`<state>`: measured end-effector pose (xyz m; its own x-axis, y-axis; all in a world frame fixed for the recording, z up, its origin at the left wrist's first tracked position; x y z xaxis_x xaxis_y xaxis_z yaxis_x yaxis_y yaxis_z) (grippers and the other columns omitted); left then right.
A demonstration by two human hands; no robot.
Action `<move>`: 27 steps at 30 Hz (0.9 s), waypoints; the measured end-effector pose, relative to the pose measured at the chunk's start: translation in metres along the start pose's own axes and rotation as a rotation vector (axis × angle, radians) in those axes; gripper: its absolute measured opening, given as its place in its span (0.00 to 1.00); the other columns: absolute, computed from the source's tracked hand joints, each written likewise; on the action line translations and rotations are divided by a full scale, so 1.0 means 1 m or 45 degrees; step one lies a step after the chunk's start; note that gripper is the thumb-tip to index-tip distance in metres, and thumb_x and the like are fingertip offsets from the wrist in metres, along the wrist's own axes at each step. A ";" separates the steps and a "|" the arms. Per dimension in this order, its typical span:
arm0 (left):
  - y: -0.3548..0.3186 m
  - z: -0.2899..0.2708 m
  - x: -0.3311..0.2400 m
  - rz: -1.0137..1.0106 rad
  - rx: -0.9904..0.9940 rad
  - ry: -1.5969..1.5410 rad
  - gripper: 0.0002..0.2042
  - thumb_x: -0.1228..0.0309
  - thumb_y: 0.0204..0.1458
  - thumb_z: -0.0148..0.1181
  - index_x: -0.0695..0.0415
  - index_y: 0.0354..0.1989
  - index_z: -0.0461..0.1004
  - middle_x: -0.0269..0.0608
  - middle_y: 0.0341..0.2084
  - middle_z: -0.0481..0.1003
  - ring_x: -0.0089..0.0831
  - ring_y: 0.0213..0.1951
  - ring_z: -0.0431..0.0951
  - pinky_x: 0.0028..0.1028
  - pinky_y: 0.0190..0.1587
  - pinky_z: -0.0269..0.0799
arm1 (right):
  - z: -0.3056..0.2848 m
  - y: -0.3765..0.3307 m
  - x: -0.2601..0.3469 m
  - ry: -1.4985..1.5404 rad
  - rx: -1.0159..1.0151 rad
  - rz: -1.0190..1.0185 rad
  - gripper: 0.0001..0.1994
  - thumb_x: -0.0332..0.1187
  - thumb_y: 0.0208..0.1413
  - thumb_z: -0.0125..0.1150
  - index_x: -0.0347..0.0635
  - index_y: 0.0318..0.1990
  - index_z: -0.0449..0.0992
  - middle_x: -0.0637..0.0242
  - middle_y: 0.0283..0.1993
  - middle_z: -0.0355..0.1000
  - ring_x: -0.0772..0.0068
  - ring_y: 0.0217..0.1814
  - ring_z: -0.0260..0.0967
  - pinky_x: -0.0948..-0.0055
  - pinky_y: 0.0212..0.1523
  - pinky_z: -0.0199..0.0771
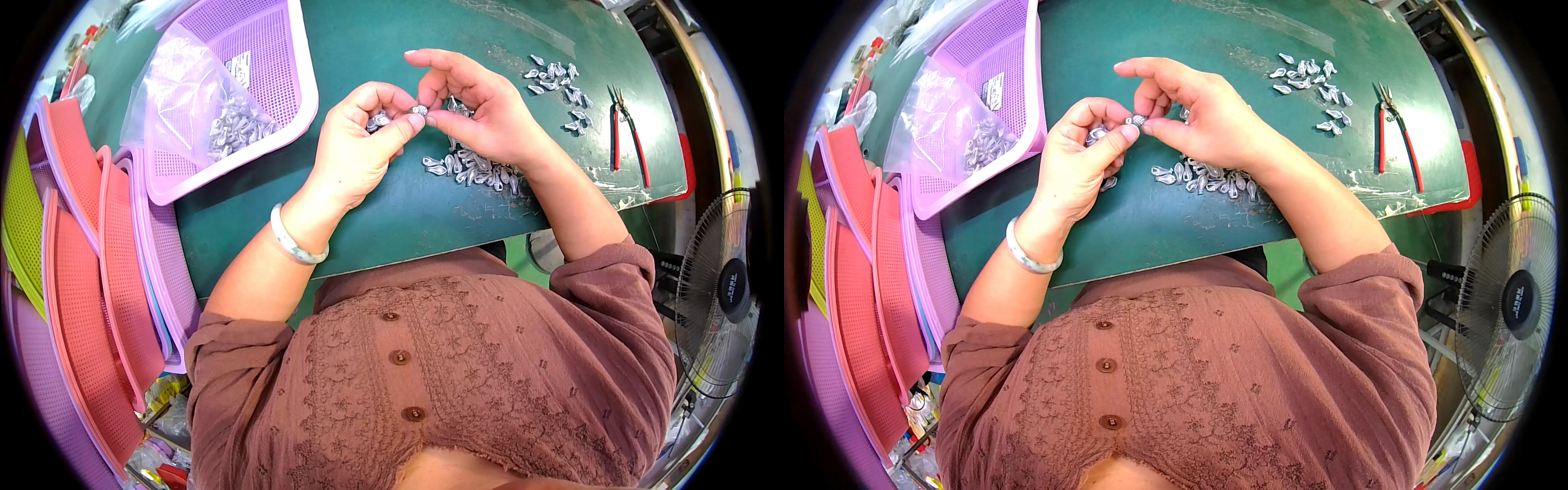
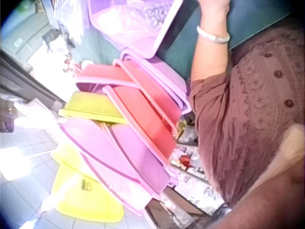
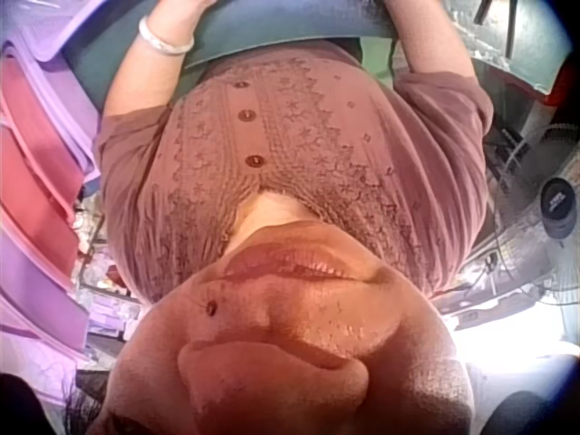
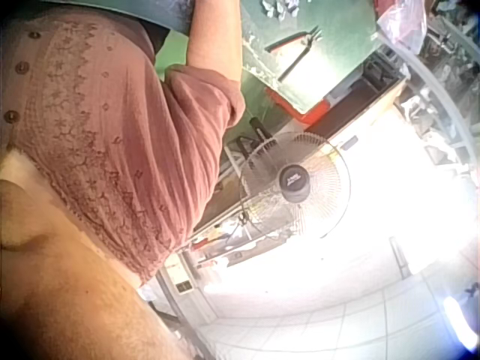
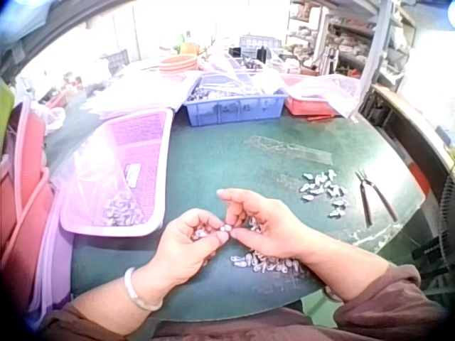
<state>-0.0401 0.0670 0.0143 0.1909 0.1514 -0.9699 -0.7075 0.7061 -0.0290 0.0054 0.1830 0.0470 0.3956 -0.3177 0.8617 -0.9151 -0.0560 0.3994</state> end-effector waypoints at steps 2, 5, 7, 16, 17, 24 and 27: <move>0.000 -0.001 0.004 -0.067 0.021 -0.091 0.05 0.76 0.49 0.58 0.56 0.32 0.68 0.28 0.22 0.67 0.13 0.19 0.63 0.13 0.20 0.58 | 0.000 0.000 0.000 -0.002 0.000 0.014 0.28 0.16 0.41 0.57 0.42 0.54 0.64 0.70 0.29 0.67 0.79 0.31 0.65 0.78 0.35 0.67; 0.003 -0.009 0.010 -0.179 0.006 -0.354 0.02 0.75 0.51 0.54 0.56 0.32 0.67 0.33 0.25 0.69 0.17 0.23 0.67 0.16 0.22 0.61 | -0.001 0.000 -0.001 -0.072 0.065 0.069 0.26 0.19 0.41 0.59 0.42 0.52 0.65 0.70 0.28 0.68 0.78 0.30 0.65 0.77 0.33 0.67; 0.006 -0.014 0.016 -0.233 -0.027 -0.466 0.02 0.74 0.51 0.51 0.56 0.32 0.67 0.37 0.27 0.70 0.22 0.25 0.68 0.18 0.23 0.63 | 0.002 -0.002 -0.003 -0.178 0.201 0.133 0.23 0.22 0.41 0.60 0.41 0.49 0.66 0.70 0.27 0.69 0.75 0.30 0.66 0.75 0.33 0.67; 0.007 -0.017 0.017 -0.300 0.005 -0.603 0.05 0.73 0.50 0.49 0.59 0.33 0.67 0.40 0.28 0.70 0.27 0.27 0.70 0.21 0.26 0.66 | 0.020 -0.007 0.006 -0.596 0.487 -0.012 0.17 0.25 0.38 0.61 0.44 0.39 0.68 0.73 0.26 0.69 0.66 0.35 0.66 0.65 0.44 0.60; 0.007 -0.017 0.018 -0.299 0.005 -0.584 0.05 0.72 0.50 0.50 0.59 0.34 0.67 0.40 0.28 0.70 0.26 0.27 0.70 0.21 0.26 0.66 | 0.020 -0.007 0.006 -0.609 0.483 -0.026 0.16 0.25 0.39 0.60 0.44 0.39 0.68 0.73 0.26 0.68 0.66 0.35 0.66 0.65 0.44 0.60; 0.006 -0.018 0.020 -0.283 -0.055 -0.446 0.04 0.71 0.50 0.54 0.58 0.31 0.69 0.34 0.23 0.70 0.20 0.24 0.68 0.17 0.22 0.61 | 0.015 -0.004 0.005 -0.564 0.346 -0.025 0.17 0.22 0.41 0.54 0.41 0.43 0.68 0.70 0.26 0.68 0.65 0.31 0.67 0.68 0.36 0.66; 0.005 -0.016 0.020 -0.294 -0.065 -0.346 0.04 0.70 0.51 0.55 0.57 0.30 0.70 0.32 0.21 0.69 0.18 0.21 0.66 0.16 0.20 0.58 | 0.006 -0.001 0.007 -0.332 0.179 -0.002 0.18 0.20 0.42 0.54 0.40 0.45 0.67 0.68 0.27 0.69 0.69 0.31 0.68 0.72 0.36 0.68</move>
<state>-0.0502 0.0628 -0.0095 0.5189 0.1755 -0.8367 -0.6562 0.7090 -0.2583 0.0087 0.1749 0.0502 0.3802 -0.5488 0.7445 -0.9236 -0.1817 0.3377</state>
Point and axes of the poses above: each hand's wrist, its own y-axis towards the middle knuckle, its own z-axis out of the palm, x = y × z, the point moved 7 cm from there along y, towards the middle knuckle
